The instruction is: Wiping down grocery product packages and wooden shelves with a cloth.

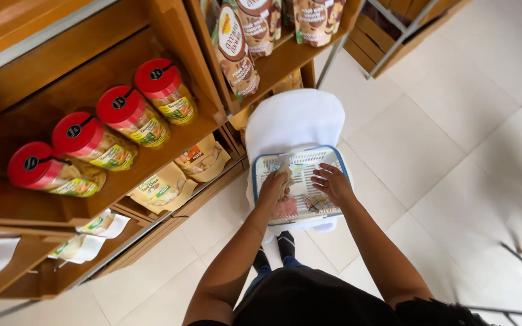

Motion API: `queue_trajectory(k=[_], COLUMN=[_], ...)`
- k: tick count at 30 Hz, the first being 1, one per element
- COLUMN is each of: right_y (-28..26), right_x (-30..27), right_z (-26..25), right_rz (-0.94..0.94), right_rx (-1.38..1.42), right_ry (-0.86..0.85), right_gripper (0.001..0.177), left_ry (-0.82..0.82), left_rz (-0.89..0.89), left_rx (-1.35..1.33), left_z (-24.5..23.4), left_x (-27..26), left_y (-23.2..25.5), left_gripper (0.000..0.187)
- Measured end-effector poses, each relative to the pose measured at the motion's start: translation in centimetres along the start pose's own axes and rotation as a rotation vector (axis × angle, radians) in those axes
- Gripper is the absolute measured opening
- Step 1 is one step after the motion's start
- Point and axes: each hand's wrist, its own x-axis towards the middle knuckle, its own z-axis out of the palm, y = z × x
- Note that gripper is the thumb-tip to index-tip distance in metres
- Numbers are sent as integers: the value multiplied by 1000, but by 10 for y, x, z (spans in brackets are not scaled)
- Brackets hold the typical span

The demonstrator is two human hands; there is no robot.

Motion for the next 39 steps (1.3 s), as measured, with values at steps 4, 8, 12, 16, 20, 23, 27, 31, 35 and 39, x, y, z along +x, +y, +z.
queue_trajectory(k=[4,8,12,16,20,23,27,31,35,39], right_y=[36,76,105,135,145,164,166,178,144,86], right_x=[-7,-8,7,57,117,171,220,231,176,111], right_z=[-6,-16,-27,-48,-57,-69,-63,-58,-28,5], right_rz=[25,120,182,223,70,-60,-41,-33,-158,-193], right_rx=[18,-77,-132,-219,-534,-742,-893,-1006,-963,-901], right_ry=[80,112,118,114,171,187,135,95,80,1], right_gripper=[43,46,45,49,57,64,68,50,20,19], left_ry=[7,67,46,70,107,133,165,207,236,261], left_rz=[-132,-166,-132,-122,-126,-121,-102,-132,-113,-72], left_rx=[-65,-183,-119,-73,-86,-82,-78,-87,-152,-137], left_z=[11,-4,-11,-12,-15,-3,0,5,1,19], left_x=[-22,5,20,19,53,58,77,64,65,53], left_y=[3,-36,-55,-52,-70,-68,-80,-71,-92,-87], left_gripper=[72,50,42,44,52,58,62,57,55,58])
